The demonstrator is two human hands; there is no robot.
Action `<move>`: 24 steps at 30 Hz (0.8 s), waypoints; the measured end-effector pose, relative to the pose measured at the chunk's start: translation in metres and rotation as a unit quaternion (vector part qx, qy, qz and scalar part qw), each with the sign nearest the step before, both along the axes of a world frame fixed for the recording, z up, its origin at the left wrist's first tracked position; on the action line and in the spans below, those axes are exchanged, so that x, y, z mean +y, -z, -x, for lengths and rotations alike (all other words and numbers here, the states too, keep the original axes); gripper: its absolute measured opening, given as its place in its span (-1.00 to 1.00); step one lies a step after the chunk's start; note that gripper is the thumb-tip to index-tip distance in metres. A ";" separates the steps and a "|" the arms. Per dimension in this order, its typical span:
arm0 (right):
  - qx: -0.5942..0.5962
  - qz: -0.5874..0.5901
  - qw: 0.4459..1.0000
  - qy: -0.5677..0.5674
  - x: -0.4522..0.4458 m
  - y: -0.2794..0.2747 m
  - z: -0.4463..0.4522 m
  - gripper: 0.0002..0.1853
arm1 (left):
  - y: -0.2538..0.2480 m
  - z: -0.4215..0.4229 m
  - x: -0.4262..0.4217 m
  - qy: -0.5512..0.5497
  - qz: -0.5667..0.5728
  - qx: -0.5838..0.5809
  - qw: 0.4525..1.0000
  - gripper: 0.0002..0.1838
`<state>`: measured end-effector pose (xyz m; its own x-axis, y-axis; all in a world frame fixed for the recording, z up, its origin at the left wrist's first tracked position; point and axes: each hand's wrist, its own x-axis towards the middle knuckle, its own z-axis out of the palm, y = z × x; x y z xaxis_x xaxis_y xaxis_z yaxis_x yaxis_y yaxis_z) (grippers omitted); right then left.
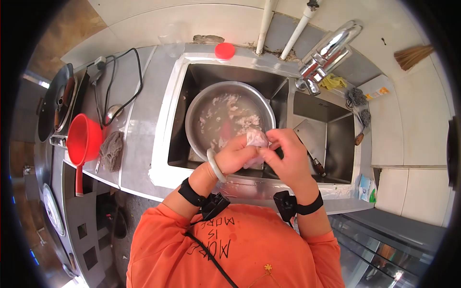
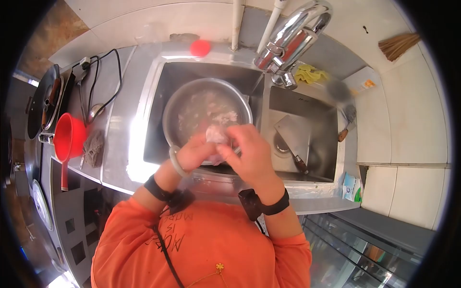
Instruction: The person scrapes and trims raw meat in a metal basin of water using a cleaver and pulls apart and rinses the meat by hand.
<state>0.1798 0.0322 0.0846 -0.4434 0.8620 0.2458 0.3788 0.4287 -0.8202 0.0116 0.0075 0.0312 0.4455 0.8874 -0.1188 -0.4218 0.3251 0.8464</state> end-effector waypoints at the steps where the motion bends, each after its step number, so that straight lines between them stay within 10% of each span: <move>1: -0.052 -0.077 0.995 -0.026 -0.002 -0.003 0.002 -0.78 | -0.001 -0.002 -0.003 0.014 -0.032 0.039 0.999 -0.71; 12: -0.022 -0.106 0.991 -0.076 -0.002 0.007 -0.001 -0.95 | -0.016 -0.017 -0.038 -0.105 -0.139 0.183 0.968 -0.76; 17: -0.128 -0.115 0.985 -0.018 0.025 0.039 -0.009 -0.95 | -0.037 -0.025 -0.048 -0.125 -0.013 0.115 0.985 -0.73; 24: 0.084 0.202 0.973 -0.073 0.033 0.005 -0.031 -0.90 | -0.064 -0.034 -0.051 -0.286 -0.017 0.003 0.958 -0.69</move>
<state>0.2107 0.0656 0.0793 -0.5518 0.8338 -0.0204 0.1847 0.0982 -0.9779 0.0454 -0.0433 0.0950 -0.1145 0.9896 -0.0866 -0.5182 0.0149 0.8551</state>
